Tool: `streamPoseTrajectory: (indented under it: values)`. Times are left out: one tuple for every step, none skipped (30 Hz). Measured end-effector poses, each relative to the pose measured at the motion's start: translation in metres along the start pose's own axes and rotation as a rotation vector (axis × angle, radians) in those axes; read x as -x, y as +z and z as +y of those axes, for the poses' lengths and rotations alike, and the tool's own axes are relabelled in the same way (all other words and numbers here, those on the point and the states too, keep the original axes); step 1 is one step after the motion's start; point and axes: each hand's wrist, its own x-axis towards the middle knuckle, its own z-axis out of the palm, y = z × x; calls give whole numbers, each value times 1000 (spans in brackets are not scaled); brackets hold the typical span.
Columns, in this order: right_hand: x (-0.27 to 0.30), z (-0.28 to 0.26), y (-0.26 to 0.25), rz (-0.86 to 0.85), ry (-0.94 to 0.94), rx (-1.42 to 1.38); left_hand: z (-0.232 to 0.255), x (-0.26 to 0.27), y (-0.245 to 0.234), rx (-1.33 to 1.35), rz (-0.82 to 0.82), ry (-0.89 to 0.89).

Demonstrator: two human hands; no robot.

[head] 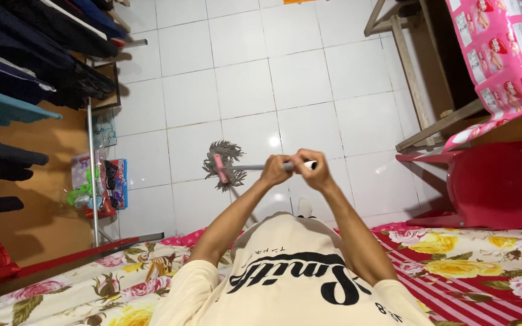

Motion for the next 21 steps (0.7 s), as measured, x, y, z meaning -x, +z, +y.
streamPoseTrajectory:
  values:
    - [3,-13,-14,0,1,-3,13,-4,9,-1,-1,-2]
    - [6,-27,-28,22,-14,20,27,-11,17,14,10,33]
    - [9,-41,-43,43,-29,42,41,-17,26,30,20,67]
    - [12,-52,-54,46,-28,43,57,-22,33,30,18,69]
    - [16,-62,-64,70,2,93,72,-28,39,48,-16,69]
    - [20,-74,-73,93,32,142,87,-33,44,65,-49,68]
    - [21,-82,-81,95,31,143,94,-39,54,64,-51,70]
    - [26,-90,-89,95,10,164,100,-40,65,93,-56,133]
    - [30,-97,-96,94,-11,184,106,-42,77,121,-61,195]
    - [34,-98,-104,97,-7,190,106,-49,94,127,-65,198]
    - [38,-100,-111,117,28,239,106,-56,110,190,-87,217]
    - [41,-101,-116,136,60,288,105,-63,125,252,-108,236]
    - [41,-99,-123,138,61,293,107,-69,136,256,-110,239]
    - [43,-98,-129,129,36,305,108,-72,147,307,-161,192]
    - [45,-96,-134,119,10,317,110,-74,159,357,-212,144]
    - [46,-92,-138,122,12,324,112,-79,167,363,-214,149]
    - [48,-90,-142,126,12,368,114,-83,175,385,-244,212]
    - [47,-87,-146,133,10,412,116,-89,181,405,-273,278]
    - [47,-87,-149,138,8,420,114,-93,188,409,-274,286]
    - [47,-87,-150,139,-30,397,112,-97,195,518,-316,339]
    - [47,-87,-152,141,-69,375,110,-101,201,628,-359,390]
